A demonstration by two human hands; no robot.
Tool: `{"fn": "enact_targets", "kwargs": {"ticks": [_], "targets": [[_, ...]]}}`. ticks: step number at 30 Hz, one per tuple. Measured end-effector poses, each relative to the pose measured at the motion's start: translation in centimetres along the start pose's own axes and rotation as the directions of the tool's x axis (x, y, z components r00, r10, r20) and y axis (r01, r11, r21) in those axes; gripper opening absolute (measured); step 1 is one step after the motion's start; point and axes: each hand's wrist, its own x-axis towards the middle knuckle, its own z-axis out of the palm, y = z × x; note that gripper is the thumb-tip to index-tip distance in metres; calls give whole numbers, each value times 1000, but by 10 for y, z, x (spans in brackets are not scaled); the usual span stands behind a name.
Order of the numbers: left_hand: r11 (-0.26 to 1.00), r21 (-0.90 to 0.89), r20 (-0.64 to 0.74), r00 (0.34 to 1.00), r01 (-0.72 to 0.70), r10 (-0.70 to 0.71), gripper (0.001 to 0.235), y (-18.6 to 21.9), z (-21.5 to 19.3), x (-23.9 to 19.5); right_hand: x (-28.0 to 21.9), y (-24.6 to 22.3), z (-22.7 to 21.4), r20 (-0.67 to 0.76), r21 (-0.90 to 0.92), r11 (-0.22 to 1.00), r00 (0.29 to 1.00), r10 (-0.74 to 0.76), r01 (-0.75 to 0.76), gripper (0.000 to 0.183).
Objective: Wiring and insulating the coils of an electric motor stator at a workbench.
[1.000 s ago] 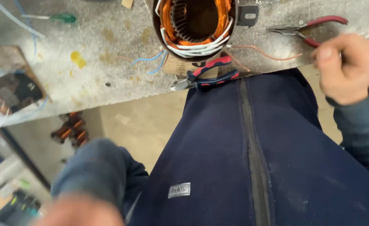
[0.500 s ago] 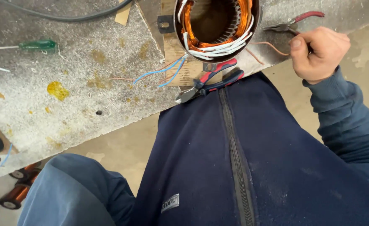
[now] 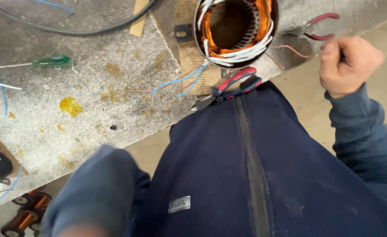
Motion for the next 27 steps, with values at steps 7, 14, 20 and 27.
{"fn": "enact_targets", "kwargs": {"ticks": [7,14,20,27], "targets": [[961,260,212,976,-93,37,22,-61,58,-18,-12,-23,-20,110,-77,992,989,-95,103,9],[995,99,139,990,27,-40,23,-55,93,-22,66,-115,6,212,95,949,925,-315,302,12],[992,78,110,988,99,-107,14,-61,101,-23,108,-166,24,266,53,875,838,-477,481,24],[997,24,51,996,71,-72,11,-62,104,-21,116,-173,32,290,-21,813,782,-552,582,31]]}}
